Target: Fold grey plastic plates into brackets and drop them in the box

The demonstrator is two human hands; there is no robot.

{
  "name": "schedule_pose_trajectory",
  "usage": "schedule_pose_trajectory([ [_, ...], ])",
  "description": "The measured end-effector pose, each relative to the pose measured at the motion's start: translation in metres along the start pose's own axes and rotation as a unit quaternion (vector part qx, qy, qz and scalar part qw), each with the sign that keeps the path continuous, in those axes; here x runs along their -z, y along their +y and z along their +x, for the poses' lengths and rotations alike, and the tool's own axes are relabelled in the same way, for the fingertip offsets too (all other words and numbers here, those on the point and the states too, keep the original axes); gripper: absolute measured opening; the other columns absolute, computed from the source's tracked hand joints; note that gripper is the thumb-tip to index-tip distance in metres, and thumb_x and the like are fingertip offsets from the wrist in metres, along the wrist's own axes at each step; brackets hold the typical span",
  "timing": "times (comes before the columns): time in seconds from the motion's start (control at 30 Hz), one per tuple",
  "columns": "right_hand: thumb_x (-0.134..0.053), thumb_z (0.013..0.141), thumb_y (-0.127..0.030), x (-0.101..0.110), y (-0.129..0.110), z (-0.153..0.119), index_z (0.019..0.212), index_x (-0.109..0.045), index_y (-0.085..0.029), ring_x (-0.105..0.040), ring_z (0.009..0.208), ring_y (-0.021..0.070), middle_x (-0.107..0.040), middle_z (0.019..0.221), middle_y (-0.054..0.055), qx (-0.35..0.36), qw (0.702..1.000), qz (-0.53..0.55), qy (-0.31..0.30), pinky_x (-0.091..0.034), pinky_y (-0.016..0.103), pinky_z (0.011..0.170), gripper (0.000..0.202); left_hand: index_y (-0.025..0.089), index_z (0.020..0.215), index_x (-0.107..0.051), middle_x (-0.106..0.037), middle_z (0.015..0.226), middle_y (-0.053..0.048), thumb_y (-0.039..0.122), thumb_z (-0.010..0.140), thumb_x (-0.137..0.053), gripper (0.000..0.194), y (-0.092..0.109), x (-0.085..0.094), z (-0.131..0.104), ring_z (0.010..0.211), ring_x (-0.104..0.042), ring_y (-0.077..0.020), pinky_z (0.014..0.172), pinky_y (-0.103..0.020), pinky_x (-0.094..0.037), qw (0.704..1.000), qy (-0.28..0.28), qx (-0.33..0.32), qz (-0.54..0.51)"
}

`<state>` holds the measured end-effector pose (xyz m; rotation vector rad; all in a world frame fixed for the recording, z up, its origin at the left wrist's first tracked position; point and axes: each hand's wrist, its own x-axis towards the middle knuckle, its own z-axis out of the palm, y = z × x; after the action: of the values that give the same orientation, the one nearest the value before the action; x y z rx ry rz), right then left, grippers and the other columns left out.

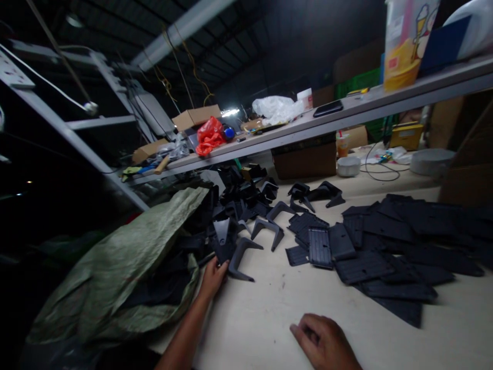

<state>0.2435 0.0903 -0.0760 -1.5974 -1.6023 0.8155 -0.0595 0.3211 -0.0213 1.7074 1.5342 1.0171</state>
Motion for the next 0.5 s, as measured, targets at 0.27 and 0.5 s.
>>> schedule_pose_trajectory([
  [0.27,-0.056,0.100,-0.049,0.006,-0.010,0.002,0.069,-0.060,-0.020,-0.058,0.067,0.0169,-0.061,0.067,0.000,-0.007,1.000,-0.015,0.017,-0.036,0.029,0.066,0.042,0.015,0.111,-0.074,-0.072,0.078,-0.003,0.054,0.081,-0.067,0.050,0.011,-0.010,-0.025,0.056,-0.058,-0.0181,0.052,-0.028,-0.046,0.998,-0.005,0.001,-0.057],
  [0.5,-0.063,0.095,-0.042,0.011,-0.019,0.001,0.068,-0.065,-0.019,-0.057,0.064,0.0154,-0.063,0.065,0.000,-0.016,0.999,-0.006,0.036,-0.035,0.027,0.064,0.036,0.016,0.107,-0.068,-0.071,0.069,0.000,0.053,0.076,-0.072,0.049,0.003,-0.002,-0.057,0.058,-0.068,-0.0212,0.058,-0.030,-0.055,0.980,0.094,0.081,-0.157],
])
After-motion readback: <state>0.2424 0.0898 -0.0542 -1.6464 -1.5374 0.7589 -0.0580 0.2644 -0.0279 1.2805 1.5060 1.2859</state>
